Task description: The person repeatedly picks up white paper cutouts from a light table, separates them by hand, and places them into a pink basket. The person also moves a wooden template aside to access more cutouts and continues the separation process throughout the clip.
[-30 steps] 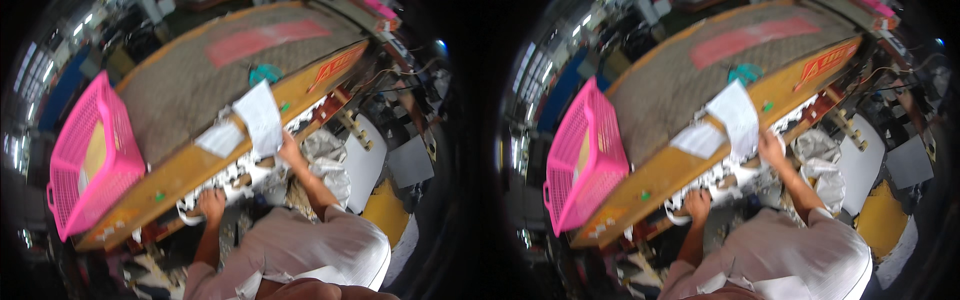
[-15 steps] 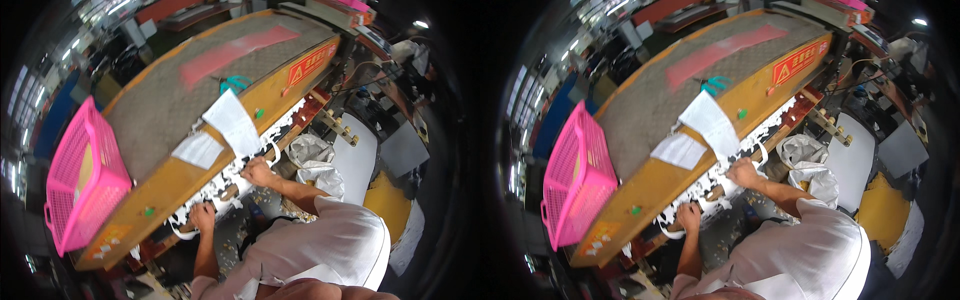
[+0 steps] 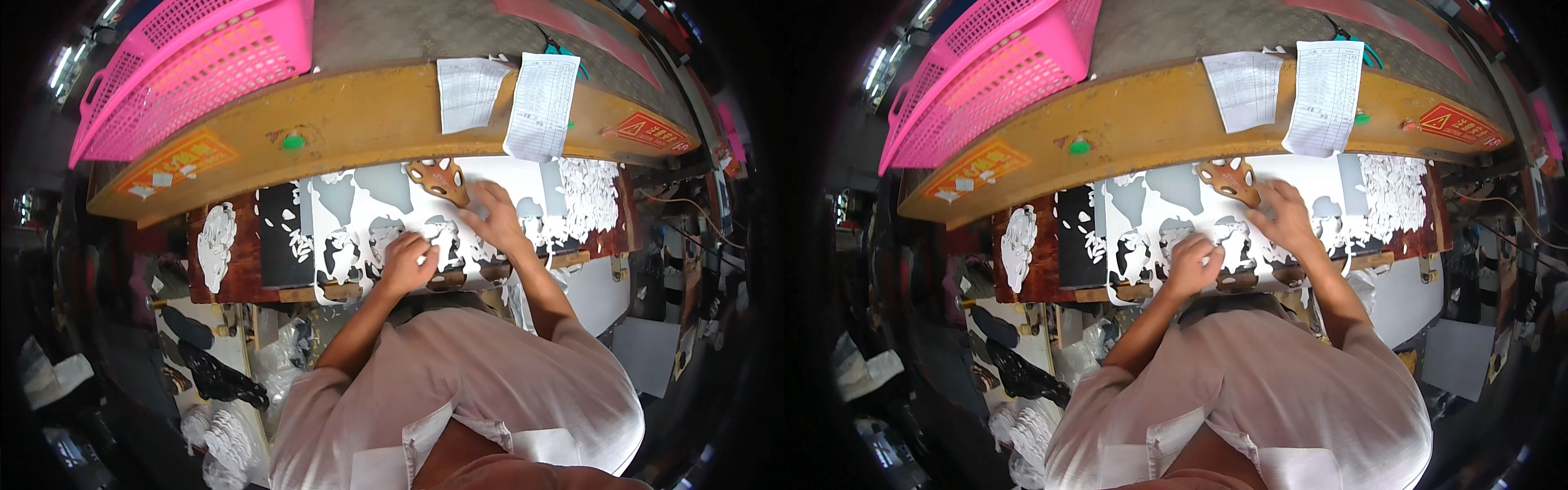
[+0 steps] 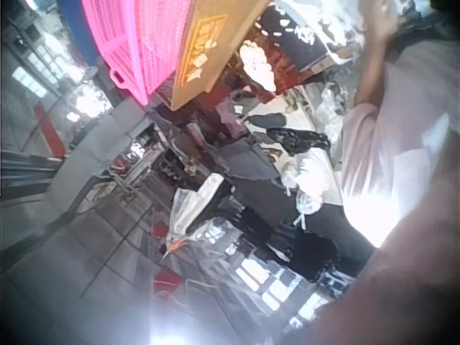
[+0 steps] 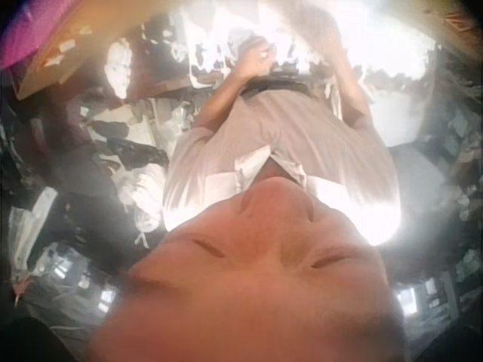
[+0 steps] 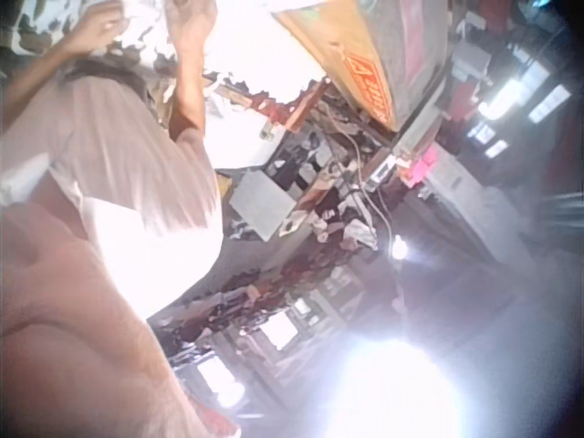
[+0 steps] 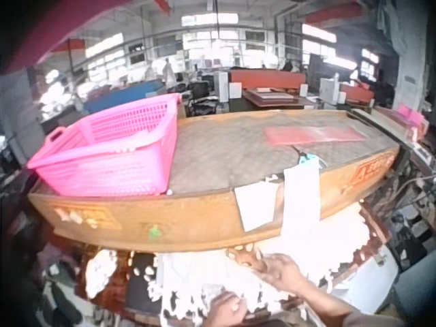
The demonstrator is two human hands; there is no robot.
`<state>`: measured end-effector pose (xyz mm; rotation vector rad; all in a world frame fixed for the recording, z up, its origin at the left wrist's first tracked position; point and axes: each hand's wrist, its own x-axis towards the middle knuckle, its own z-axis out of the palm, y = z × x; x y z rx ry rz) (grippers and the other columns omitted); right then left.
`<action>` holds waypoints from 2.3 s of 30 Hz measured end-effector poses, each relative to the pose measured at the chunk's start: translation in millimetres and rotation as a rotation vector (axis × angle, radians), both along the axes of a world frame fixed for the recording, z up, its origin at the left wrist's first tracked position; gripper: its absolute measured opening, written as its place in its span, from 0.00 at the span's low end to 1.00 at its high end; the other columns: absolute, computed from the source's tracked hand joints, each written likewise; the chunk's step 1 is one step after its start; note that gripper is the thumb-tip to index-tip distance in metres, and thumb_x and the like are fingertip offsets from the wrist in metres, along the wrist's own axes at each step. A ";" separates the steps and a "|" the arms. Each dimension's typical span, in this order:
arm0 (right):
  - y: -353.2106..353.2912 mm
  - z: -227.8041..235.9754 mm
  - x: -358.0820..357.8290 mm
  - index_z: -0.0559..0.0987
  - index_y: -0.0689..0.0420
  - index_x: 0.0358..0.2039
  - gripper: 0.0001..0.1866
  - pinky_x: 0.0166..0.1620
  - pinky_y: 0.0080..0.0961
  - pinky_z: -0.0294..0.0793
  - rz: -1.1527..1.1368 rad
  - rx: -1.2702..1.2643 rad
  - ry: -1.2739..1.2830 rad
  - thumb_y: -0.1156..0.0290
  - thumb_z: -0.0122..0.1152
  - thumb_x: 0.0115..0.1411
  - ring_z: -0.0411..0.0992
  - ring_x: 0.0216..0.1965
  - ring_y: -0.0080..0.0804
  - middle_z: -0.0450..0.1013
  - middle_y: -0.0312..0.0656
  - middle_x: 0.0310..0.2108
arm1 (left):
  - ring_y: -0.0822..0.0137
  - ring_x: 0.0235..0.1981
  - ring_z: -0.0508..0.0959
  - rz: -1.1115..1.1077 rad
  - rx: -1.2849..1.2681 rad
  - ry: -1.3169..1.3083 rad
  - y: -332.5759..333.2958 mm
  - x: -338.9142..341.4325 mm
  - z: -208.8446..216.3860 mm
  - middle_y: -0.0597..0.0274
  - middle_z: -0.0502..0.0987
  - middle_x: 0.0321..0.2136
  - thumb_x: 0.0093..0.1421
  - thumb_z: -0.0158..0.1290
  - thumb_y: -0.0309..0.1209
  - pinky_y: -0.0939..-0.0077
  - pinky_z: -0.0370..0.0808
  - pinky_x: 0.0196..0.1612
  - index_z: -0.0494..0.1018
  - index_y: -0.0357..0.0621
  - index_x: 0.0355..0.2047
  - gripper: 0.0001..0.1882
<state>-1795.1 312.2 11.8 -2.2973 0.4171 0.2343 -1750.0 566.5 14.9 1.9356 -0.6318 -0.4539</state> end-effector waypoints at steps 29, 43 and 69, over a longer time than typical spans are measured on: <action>-68.0 51.8 132.6 0.84 0.57 0.60 0.29 0.48 0.22 0.78 -0.221 0.664 0.073 0.73 0.76 0.56 0.76 0.42 0.20 0.81 0.34 0.49 | 0.42 0.47 0.83 0.020 0.533 0.014 -111.6 71.9 -12.5 0.45 0.69 0.59 0.57 0.70 0.50 0.51 0.81 0.48 0.64 0.34 0.67 0.47; -65.5 -5.6 51.1 0.86 0.51 0.54 0.30 0.62 0.49 0.74 0.071 -0.296 -0.314 0.64 0.75 0.47 0.71 0.57 0.59 0.79 0.43 0.57 | 0.44 0.39 0.84 0.031 0.673 -0.035 -133.8 88.0 -9.6 0.44 0.73 0.49 0.58 0.67 0.44 0.52 0.83 0.41 0.73 0.36 0.47 0.27; -62.7 9.3 46.9 0.86 0.43 0.54 0.29 0.57 0.47 0.77 -0.045 -0.410 -0.382 0.60 0.69 0.47 0.70 0.56 0.57 0.80 0.33 0.53 | 0.46 0.38 0.87 -0.046 0.714 -0.215 -142.3 68.6 20.8 0.38 0.78 0.49 0.58 0.69 0.42 0.59 0.85 0.38 0.69 0.27 0.58 0.37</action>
